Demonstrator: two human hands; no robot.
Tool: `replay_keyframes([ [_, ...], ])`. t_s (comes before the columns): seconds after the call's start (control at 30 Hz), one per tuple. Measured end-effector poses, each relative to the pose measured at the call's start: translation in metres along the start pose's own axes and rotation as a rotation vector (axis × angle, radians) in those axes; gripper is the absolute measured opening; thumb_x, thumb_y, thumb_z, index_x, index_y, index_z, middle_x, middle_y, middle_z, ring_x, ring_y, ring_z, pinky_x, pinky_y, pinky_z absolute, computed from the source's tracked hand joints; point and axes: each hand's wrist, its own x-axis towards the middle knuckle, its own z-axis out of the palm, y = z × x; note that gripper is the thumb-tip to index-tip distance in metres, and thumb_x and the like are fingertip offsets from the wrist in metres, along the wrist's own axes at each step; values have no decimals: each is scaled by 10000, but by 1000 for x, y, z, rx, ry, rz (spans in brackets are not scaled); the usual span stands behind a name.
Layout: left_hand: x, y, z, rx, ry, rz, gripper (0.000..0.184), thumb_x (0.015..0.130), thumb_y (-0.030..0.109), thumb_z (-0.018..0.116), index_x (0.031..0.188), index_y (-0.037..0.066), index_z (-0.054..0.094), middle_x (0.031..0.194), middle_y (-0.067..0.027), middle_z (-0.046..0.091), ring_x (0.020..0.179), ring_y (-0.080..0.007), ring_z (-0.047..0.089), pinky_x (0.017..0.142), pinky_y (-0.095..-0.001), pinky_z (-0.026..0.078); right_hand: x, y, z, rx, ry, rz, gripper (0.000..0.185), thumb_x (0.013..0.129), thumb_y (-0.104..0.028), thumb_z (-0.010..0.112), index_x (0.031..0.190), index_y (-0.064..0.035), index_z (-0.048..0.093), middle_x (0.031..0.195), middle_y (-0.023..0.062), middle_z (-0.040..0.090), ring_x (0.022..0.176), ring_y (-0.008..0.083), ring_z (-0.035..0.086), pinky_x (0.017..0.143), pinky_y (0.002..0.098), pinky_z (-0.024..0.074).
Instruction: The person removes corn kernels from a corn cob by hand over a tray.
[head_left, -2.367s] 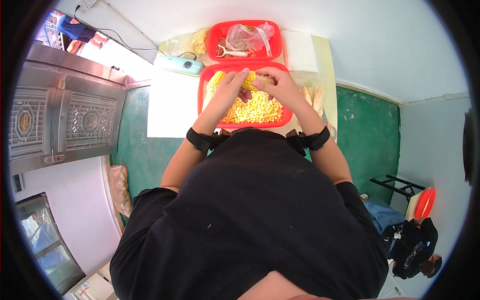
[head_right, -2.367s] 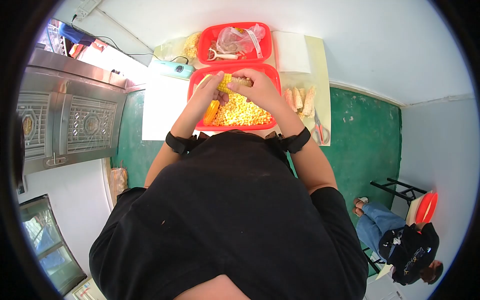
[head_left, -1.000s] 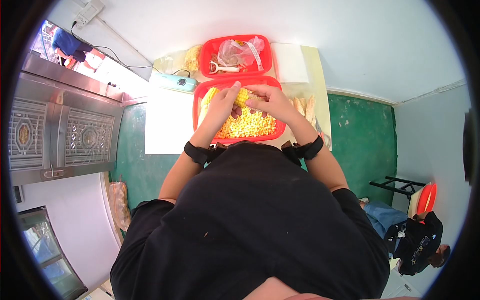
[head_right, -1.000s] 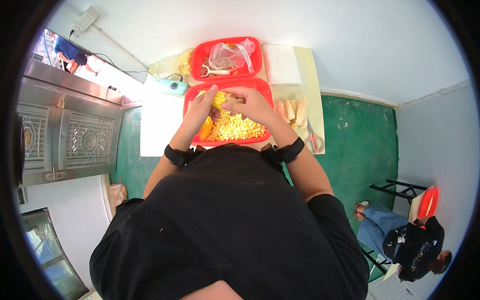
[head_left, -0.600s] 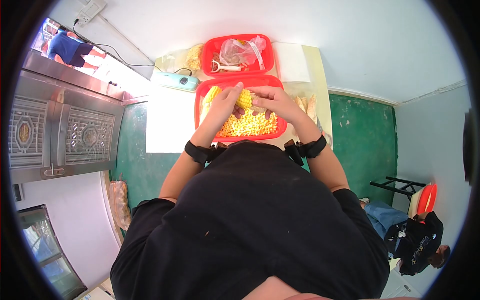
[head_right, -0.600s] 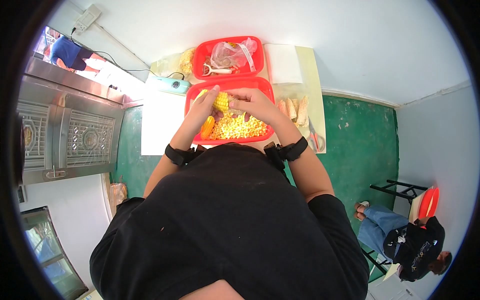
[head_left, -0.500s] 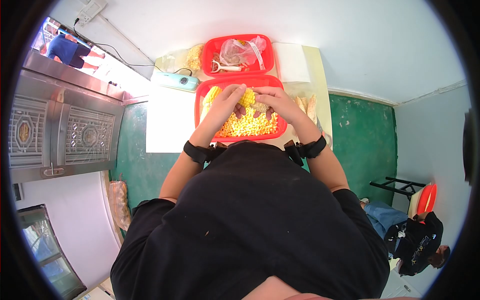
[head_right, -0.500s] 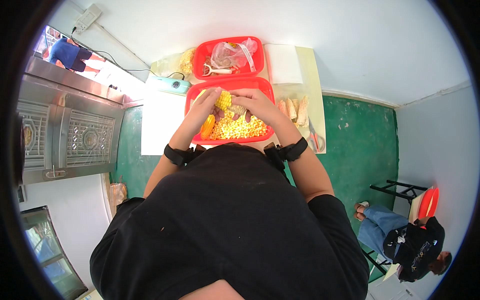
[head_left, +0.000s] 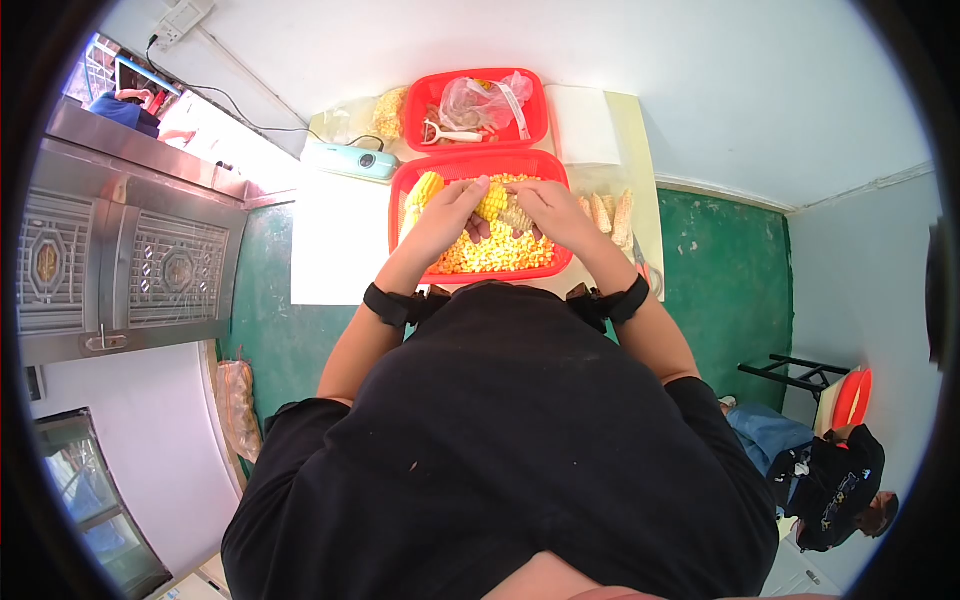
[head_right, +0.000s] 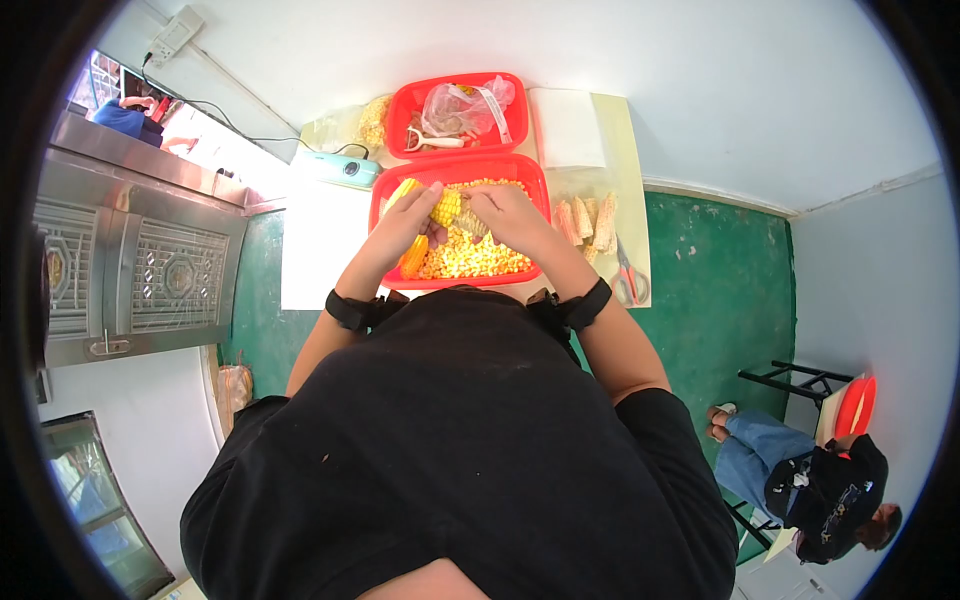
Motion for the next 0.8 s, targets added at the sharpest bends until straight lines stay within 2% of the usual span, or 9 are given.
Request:
replay_keyframes([
  [0.07,1,0,0,0,6,-5,463,997,437,478,1091,-11,545,775,-72,591,630,-130,601,557,-252,472,2,9,1,45,42,-14,405,948,-263,441,1179,-3,648,826,47,665,647,97,620,501,242,487],
  [0.17,3,-1,0,-26,63,32,475,991,444,486,1100,-15,543,744,-75,593,621,-130,598,561,-253,471,6,7,2,120,141,-34,365,950,-279,511,1148,-16,669,823,34,665,655,81,597,516,243,490],
  [0.27,2,1,1,33,128,28,493,985,453,493,1109,-22,540,713,-75,592,612,-131,594,563,-252,468,5,2,0,-13,123,-68,338,938,-295,587,1116,-24,685,850,26,671,683,78,605,522,243,494],
  [0.37,3,4,2,42,116,28,511,977,467,502,1112,-25,538,694,-75,591,601,-131,589,563,-251,464,6,5,-7,-5,52,4,318,946,-280,612,1139,-33,668,938,16,676,780,71,613,573,238,512],
  [0.47,5,3,3,36,130,13,512,974,475,505,1103,-20,540,671,-71,584,588,-129,582,556,-249,457,11,13,-6,118,168,30,328,935,-295,630,1129,-33,668,935,19,679,766,71,616,576,238,512],
  [0.57,6,3,4,48,144,14,512,972,484,504,1087,-14,543,662,-70,581,580,-127,577,548,-249,453,4,0,-2,177,171,-8,335,921,-285,654,1127,-21,663,928,28,681,752,73,623,579,237,513],
  [0.67,6,7,8,52,114,-6,502,977,481,495,1070,-10,545,676,-67,582,582,-124,577,542,-247,452,3,-1,1,48,112,-14,403,902,-320,672,1151,-3,660,913,57,681,738,81,620,557,229,508],
  [0.8,7,3,8,6,118,1,492,983,476,486,1064,-5,548,705,-65,583,588,-123,580,534,-247,456,6,6,-6,116,33,-17,423,901,-291,674,1188,18,641,908,60,676,740,87,620,560,230,515],
])
